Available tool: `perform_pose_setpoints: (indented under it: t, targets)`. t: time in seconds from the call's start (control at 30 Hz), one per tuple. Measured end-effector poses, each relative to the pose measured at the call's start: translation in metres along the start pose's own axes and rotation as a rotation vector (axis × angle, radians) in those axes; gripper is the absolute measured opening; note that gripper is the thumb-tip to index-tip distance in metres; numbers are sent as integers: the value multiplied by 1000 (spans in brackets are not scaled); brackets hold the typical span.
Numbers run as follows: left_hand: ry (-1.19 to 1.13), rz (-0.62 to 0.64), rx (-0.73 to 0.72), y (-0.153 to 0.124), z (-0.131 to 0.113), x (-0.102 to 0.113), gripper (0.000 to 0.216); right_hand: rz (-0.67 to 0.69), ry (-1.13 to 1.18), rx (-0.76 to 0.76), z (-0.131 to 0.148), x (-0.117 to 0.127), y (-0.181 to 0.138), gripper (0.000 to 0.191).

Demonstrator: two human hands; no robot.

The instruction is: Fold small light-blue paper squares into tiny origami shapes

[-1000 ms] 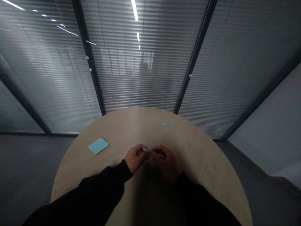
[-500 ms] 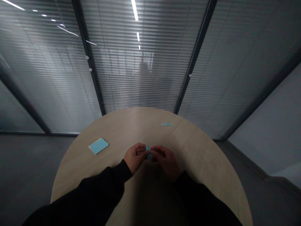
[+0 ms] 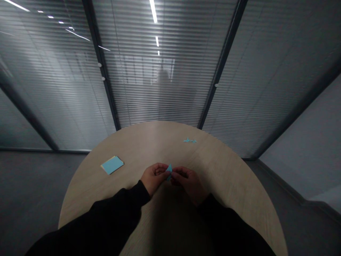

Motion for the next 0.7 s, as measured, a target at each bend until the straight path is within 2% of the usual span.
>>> perform_pose_setpoints:
  t: [0.2, 0.43, 0.7]
  targets:
    - [42, 1, 9, -1, -3, -2, 39, -14, -37, -10, 7, 0, -2, 33]
    - [98, -24, -56, -1, -6, -2, 39, 0, -47, 20, 4, -3, -1, 33]
    - [210, 40, -93, -1, -5, -3, 38, -15, -134, 77, 7, 2, -1, 29]
Point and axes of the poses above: each hand's wrist, its own y-axis towards the middle knuckle, its own x-axis out of the back of the hand, z = x × y, the point moved 3 cm from there along y, towards the middle knuckle, and after that the axes turned 11 degrees about z, right-handed, at the moved point
